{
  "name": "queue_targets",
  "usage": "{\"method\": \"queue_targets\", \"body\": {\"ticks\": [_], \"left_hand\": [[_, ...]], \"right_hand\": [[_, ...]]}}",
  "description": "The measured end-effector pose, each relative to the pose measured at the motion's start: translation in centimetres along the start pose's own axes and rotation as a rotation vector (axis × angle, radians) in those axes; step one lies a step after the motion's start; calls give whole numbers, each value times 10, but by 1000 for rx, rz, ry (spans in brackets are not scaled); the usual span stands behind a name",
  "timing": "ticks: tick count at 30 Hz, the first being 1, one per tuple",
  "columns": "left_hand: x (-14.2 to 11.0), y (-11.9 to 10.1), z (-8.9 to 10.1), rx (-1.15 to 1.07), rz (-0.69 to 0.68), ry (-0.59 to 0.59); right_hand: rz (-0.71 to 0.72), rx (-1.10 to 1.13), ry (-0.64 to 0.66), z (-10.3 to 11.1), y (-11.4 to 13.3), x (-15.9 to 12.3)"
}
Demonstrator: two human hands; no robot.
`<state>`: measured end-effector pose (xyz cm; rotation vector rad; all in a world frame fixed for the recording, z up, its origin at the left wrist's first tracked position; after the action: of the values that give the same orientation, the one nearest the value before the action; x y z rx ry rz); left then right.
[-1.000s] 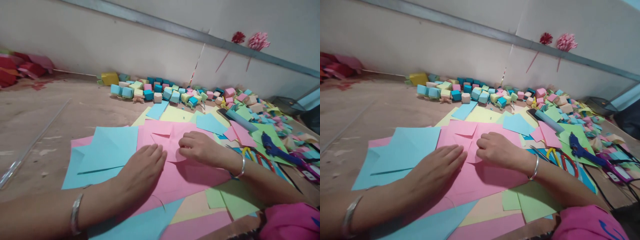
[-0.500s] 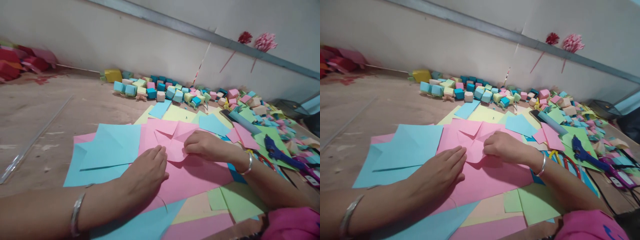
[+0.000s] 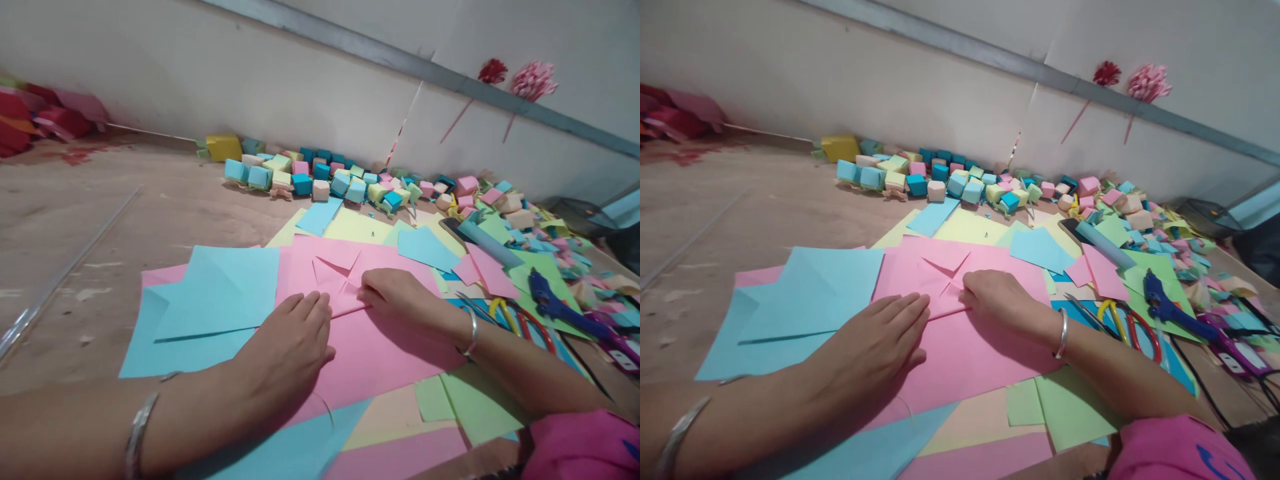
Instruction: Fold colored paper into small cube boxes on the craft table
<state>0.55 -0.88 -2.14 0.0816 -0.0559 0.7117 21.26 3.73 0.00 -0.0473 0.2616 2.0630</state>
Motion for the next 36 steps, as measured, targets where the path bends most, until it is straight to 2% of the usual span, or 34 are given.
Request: {"method": "queue_targets", "body": {"ticks": [9, 16, 22, 25, 31, 36], "left_hand": [[1, 1, 6, -34, 32, 65], [2, 1, 5, -38, 35, 47], [-13, 8, -17, -63, 29, -108], [-17, 8, -14, -108, 6, -160], [0, 2, 10, -118, 15, -1], [4, 3, 6, -65, -22, 7]], "right_hand": [[0, -28, -25, -5, -3, 2], [-14, -36, -10, -6, -2, 4], [-19, -36, -1, -4, 1, 4], [-9, -43, -11, -6, -1, 5], [26, -56, -44, -12, -5, 4], [-1, -56, -17, -10, -5, 5]]}}
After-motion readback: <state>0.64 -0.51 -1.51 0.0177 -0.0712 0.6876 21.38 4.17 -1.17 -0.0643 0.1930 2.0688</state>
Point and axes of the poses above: each hand's wrist, its own x-axis towards the middle knuckle, its own z-axis out of the back of the hand, y = z × x, the point moved 1 cm from there along x, towards the middle knuckle, and after that the axes turned 3 degrees about z, right-handed, at the moved point
